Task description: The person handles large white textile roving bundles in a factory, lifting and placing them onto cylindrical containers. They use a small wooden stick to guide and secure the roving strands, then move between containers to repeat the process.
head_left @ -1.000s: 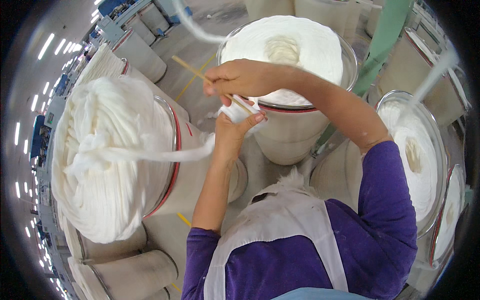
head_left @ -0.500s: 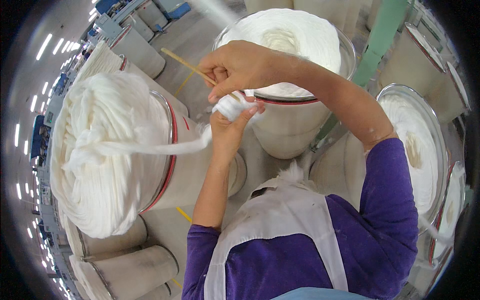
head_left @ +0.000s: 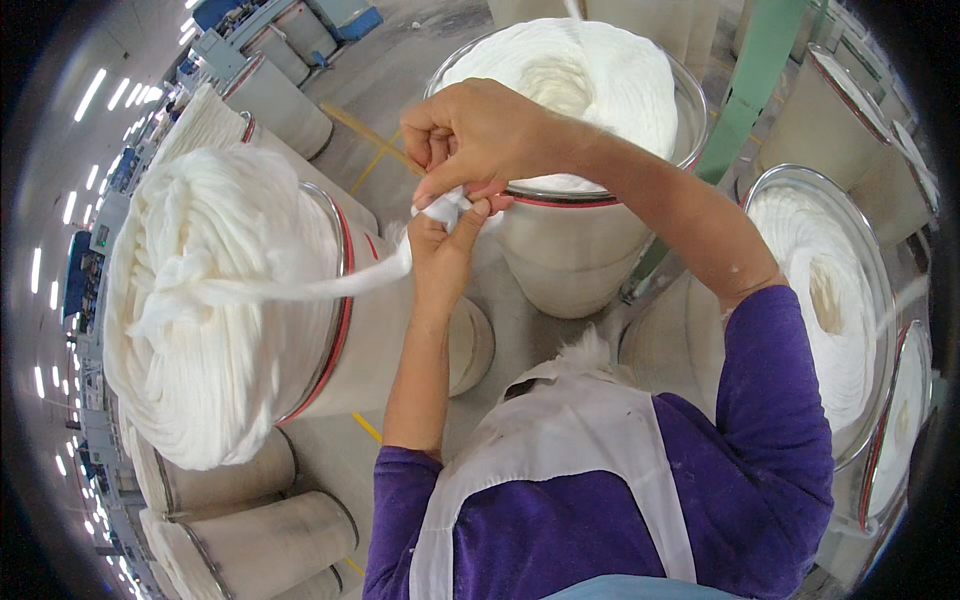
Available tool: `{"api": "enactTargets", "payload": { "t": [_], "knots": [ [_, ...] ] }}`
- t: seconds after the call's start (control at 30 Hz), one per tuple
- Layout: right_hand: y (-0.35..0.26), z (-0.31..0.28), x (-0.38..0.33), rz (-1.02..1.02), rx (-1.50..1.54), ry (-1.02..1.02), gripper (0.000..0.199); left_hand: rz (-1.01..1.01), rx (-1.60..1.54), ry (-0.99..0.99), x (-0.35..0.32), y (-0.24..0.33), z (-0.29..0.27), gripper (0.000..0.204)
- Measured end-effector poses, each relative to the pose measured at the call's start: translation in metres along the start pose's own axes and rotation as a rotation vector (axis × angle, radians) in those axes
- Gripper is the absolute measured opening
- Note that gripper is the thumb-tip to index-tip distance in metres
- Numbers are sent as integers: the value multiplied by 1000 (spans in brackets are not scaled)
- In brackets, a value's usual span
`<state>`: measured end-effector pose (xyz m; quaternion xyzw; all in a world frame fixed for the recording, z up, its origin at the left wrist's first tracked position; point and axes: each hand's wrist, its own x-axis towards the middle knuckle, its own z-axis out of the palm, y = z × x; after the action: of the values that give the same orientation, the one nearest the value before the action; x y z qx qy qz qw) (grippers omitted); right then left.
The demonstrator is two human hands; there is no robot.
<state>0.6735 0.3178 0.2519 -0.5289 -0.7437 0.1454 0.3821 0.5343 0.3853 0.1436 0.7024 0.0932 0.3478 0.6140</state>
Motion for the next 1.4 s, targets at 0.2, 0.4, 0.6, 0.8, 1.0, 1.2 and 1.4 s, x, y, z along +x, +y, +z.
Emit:
{"api": "enactTargets", "payload": {
  "t": [0.2, 0.4, 0.6, 0.8, 1.0, 1.2, 1.4],
  "knots": [
    [1, 2, 1, 133, 277, -54, 33, 1, -7, 68, 5, -4, -3, 16],
    [2, 5, -1, -20, 143, 86, 28, -18, -28, 70, 9, -7, -1, 17],
    [13, 6, -4, 91, -51, 133, 29, -26, -240, 52, 13, -15, 5, 10],
    [23, 5, -5, 72, 83, 160, 33, -128, -149, 155, 21, -12, 13, 7],
    [27, -1, -9, -20, 541, 55, 31, -194, -200, 231, 25, -5, 21, 11],
    [25, -1, -8, 80, 446, 118, 29, -224, -222, 140, 25, -9, 12, 6],
    [32, 6, -4, 26, 333, 222, 33, -145, 138, 87, 16, 1, 11, 13]
  ]
}}
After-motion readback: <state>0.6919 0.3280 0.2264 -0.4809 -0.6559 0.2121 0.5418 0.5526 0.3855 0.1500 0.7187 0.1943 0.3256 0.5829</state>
